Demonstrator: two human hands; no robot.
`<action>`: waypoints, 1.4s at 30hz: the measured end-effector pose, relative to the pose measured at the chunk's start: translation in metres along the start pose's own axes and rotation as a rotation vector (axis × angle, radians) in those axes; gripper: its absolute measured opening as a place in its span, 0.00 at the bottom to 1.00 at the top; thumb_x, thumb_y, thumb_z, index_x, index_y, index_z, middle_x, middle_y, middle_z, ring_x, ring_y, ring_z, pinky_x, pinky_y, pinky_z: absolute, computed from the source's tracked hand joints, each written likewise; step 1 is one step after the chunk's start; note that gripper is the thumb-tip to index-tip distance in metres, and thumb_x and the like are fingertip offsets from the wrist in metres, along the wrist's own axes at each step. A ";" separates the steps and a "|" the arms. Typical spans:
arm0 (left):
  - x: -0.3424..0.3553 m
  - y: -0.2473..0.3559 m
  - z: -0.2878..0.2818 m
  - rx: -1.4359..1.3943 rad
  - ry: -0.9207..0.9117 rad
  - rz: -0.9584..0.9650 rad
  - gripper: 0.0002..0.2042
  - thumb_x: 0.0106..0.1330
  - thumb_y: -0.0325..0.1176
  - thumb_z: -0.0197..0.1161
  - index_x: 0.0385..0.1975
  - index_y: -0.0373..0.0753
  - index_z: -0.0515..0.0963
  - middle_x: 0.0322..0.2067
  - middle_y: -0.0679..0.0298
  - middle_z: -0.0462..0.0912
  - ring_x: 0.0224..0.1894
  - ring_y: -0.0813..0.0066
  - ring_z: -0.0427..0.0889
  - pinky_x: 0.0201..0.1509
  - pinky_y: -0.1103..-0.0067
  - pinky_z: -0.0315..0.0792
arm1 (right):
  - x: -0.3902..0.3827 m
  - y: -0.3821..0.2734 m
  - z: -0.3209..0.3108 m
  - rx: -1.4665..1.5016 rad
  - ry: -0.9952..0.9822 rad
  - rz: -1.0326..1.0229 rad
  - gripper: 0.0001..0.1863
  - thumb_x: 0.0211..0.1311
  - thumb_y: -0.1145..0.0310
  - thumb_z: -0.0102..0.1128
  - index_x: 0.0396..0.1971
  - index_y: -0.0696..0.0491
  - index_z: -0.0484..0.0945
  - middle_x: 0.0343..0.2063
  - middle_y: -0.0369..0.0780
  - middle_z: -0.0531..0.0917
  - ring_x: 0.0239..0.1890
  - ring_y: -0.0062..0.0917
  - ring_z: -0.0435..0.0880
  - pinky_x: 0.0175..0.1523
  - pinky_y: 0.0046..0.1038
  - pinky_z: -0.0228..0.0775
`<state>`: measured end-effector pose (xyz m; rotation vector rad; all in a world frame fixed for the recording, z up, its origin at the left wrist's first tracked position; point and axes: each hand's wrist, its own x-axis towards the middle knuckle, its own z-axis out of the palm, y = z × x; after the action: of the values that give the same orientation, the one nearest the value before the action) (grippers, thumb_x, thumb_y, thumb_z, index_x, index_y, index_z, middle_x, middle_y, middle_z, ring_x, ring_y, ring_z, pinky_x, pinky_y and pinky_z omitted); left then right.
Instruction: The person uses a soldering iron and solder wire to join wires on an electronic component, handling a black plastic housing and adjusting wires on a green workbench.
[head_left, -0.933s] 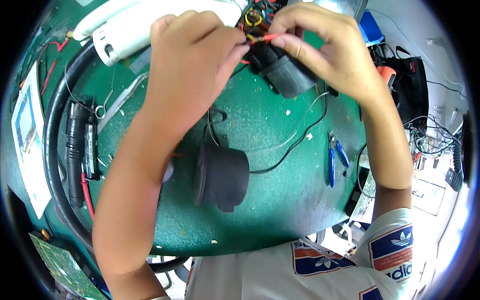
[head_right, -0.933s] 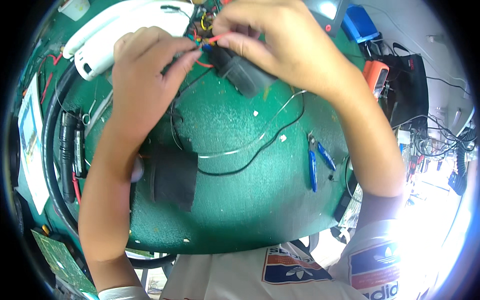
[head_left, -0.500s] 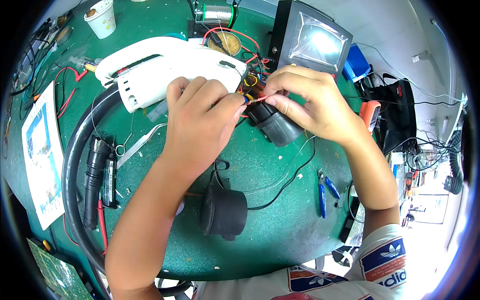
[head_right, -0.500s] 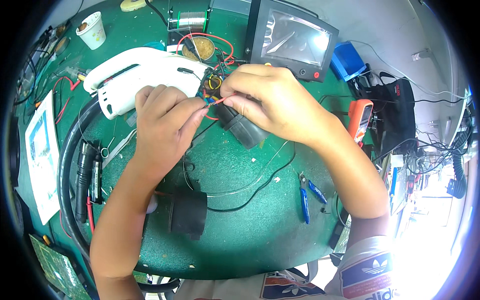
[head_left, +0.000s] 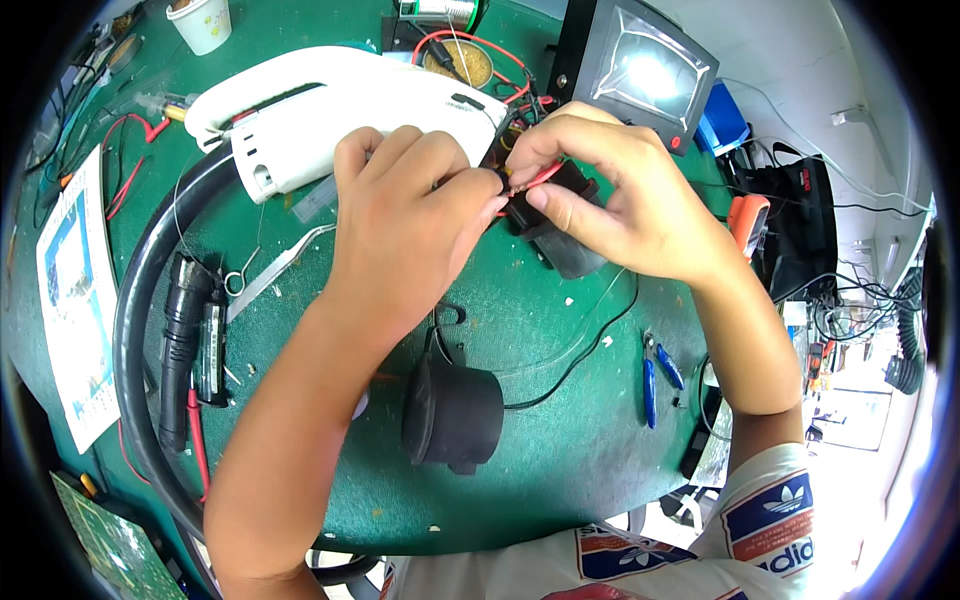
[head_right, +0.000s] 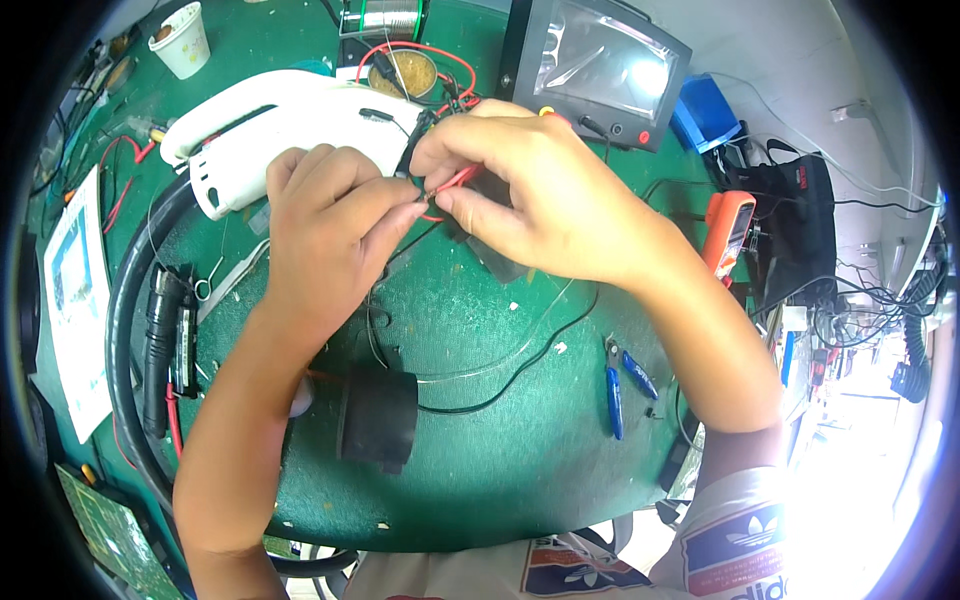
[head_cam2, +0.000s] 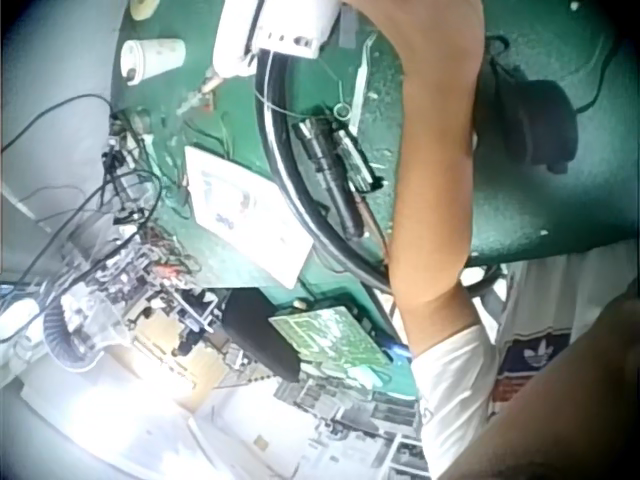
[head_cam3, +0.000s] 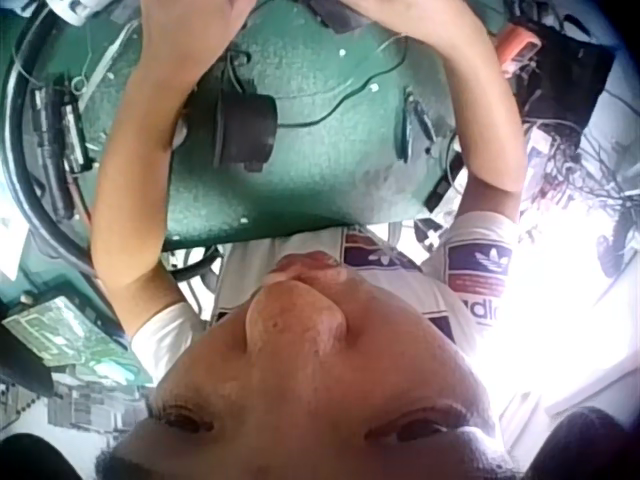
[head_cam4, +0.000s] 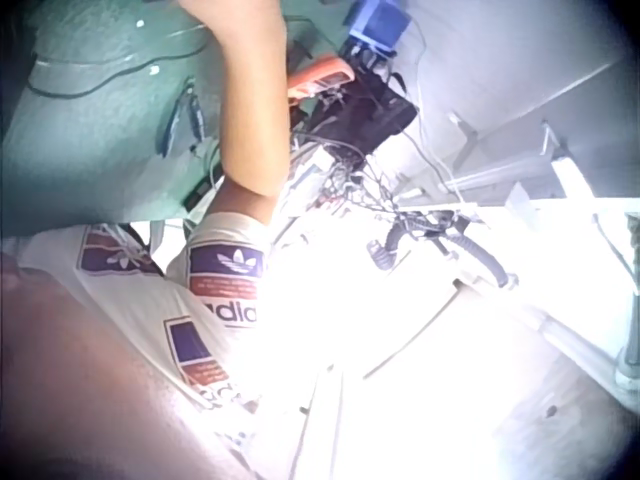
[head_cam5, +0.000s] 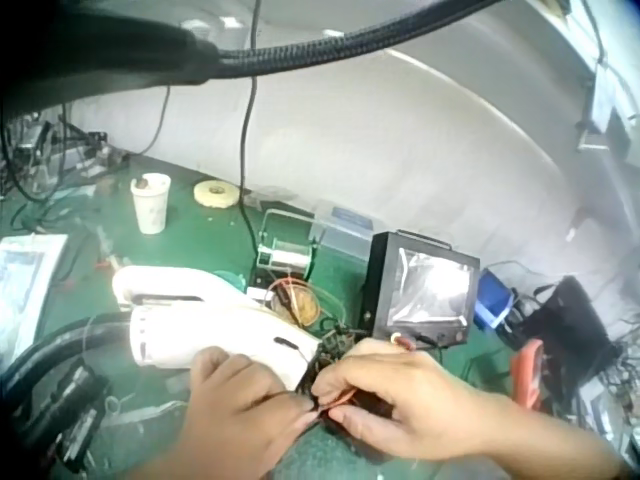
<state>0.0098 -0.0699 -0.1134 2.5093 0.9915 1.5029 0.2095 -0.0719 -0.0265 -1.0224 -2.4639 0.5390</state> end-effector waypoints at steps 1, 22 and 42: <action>-0.001 0.000 -0.001 0.010 -0.009 -0.002 0.08 0.48 0.31 0.73 0.27 0.44 0.81 0.24 0.72 0.74 0.30 0.71 0.73 0.41 0.71 0.60 | -0.001 0.000 0.002 0.021 0.017 0.015 0.10 0.55 0.77 0.62 0.38 0.59 0.78 0.31 0.44 0.80 0.35 0.34 0.82 0.43 0.32 0.75; -0.003 -0.001 0.003 0.021 0.019 0.012 0.07 0.53 0.30 0.71 0.31 0.44 0.82 0.25 0.71 0.74 0.30 0.72 0.73 0.41 0.72 0.60 | 0.001 -0.012 0.006 0.010 0.095 0.086 0.14 0.56 0.76 0.64 0.44 0.62 0.79 0.39 0.40 0.82 0.40 0.25 0.82 0.53 0.29 0.73; 0.003 0.002 -0.001 0.086 -0.015 0.090 0.05 0.58 0.31 0.67 0.33 0.42 0.80 0.26 0.68 0.75 0.30 0.67 0.74 0.41 0.70 0.62 | 0.011 0.025 0.005 -0.611 0.231 -0.777 0.11 0.43 0.74 0.66 0.30 0.61 0.81 0.32 0.45 0.81 0.28 0.32 0.81 0.30 0.29 0.73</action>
<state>0.0108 -0.0698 -0.1102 2.6542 0.9737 1.4927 0.2144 -0.0484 -0.0413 -0.2027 -2.5778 -0.5672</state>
